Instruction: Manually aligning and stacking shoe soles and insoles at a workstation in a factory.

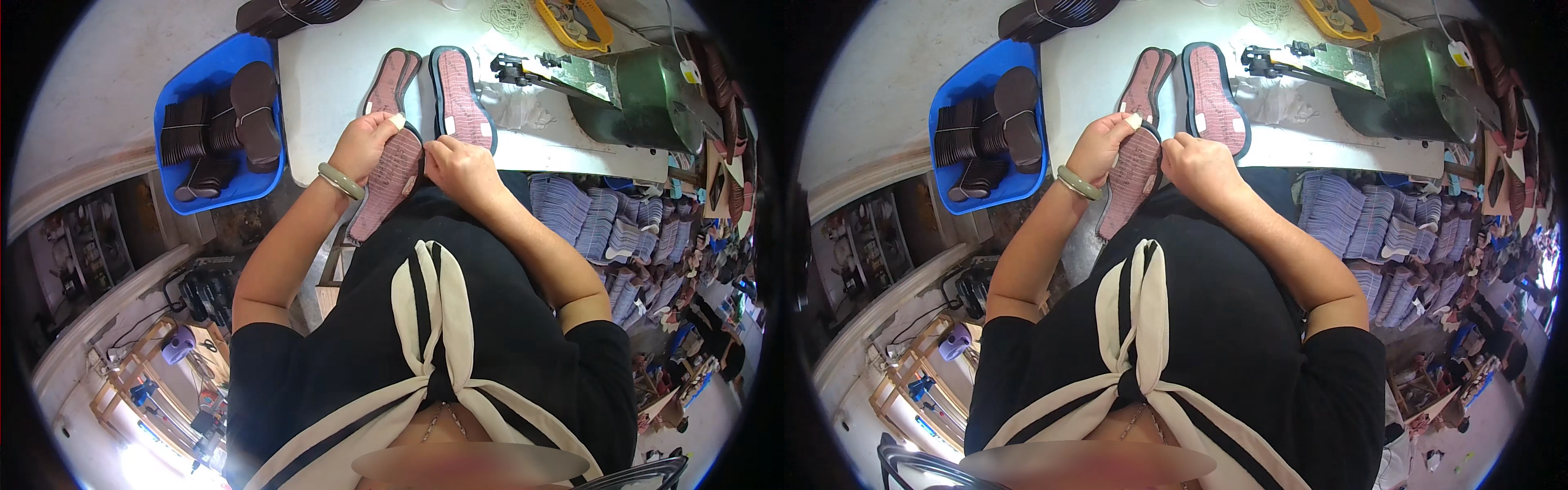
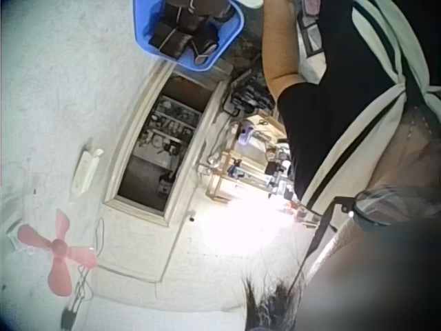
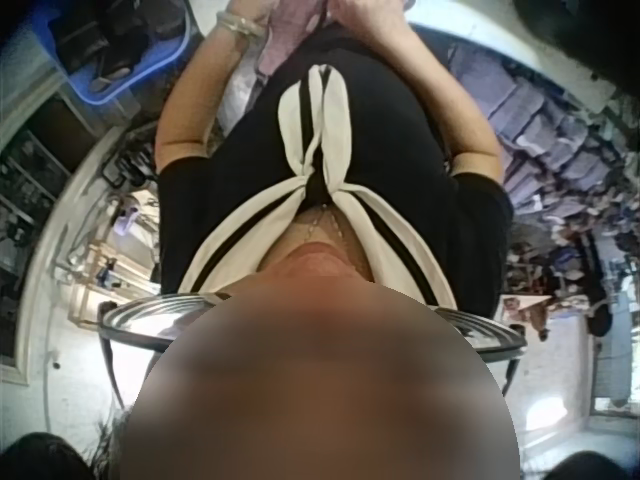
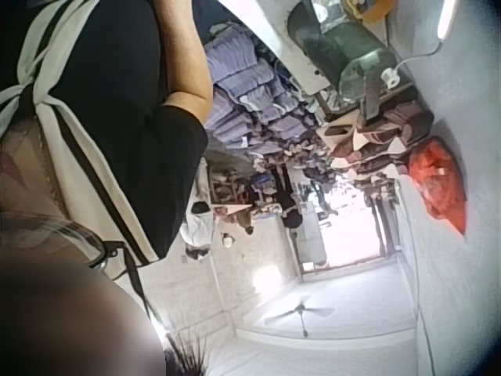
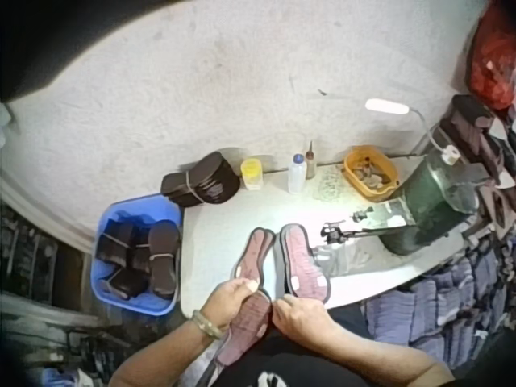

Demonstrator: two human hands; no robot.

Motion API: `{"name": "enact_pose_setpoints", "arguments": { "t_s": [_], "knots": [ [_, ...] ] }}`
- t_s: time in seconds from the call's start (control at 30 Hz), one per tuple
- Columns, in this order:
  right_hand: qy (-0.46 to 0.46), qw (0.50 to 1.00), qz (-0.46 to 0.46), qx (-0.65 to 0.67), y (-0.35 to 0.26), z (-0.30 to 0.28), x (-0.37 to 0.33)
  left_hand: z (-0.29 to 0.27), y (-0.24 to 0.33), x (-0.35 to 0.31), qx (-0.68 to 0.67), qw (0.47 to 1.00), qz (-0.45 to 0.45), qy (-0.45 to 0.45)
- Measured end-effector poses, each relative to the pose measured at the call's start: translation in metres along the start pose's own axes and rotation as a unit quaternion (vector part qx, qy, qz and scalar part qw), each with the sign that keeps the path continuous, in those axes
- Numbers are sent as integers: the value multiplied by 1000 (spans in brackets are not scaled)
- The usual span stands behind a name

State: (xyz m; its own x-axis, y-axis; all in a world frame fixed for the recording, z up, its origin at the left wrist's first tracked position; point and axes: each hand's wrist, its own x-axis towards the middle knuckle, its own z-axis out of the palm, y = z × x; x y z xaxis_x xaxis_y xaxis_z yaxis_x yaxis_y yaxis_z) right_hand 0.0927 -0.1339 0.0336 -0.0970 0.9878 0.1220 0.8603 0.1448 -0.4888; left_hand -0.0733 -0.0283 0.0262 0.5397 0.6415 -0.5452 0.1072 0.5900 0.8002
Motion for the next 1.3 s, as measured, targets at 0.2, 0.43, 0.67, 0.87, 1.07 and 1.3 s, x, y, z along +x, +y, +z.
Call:
{"name": "enact_pose_setpoints", "arguments": {
  "t_s": [0.2,0.43,0.67,0.87,1.07,1.3],
  "knots": [
    [89,977,-31,192,11,6,-4,4,2,-1,15,1000,-10,16],
    [-49,995,-53,-72,-1,1,-8,7,-6,5,82,996,-32,-3],
    [-69,986,-122,-93,10,3,-10,5,-28,15,126,991,-50,-6],
    [76,997,14,31,46,-13,-2,10,-28,5,110,992,-49,-26],
    [-90,772,259,574,28,-13,-13,8,15,-2,9,997,70,-14],
    [29,741,234,628,1,-20,5,44,16,-26,26,964,233,128]
  ]
}}
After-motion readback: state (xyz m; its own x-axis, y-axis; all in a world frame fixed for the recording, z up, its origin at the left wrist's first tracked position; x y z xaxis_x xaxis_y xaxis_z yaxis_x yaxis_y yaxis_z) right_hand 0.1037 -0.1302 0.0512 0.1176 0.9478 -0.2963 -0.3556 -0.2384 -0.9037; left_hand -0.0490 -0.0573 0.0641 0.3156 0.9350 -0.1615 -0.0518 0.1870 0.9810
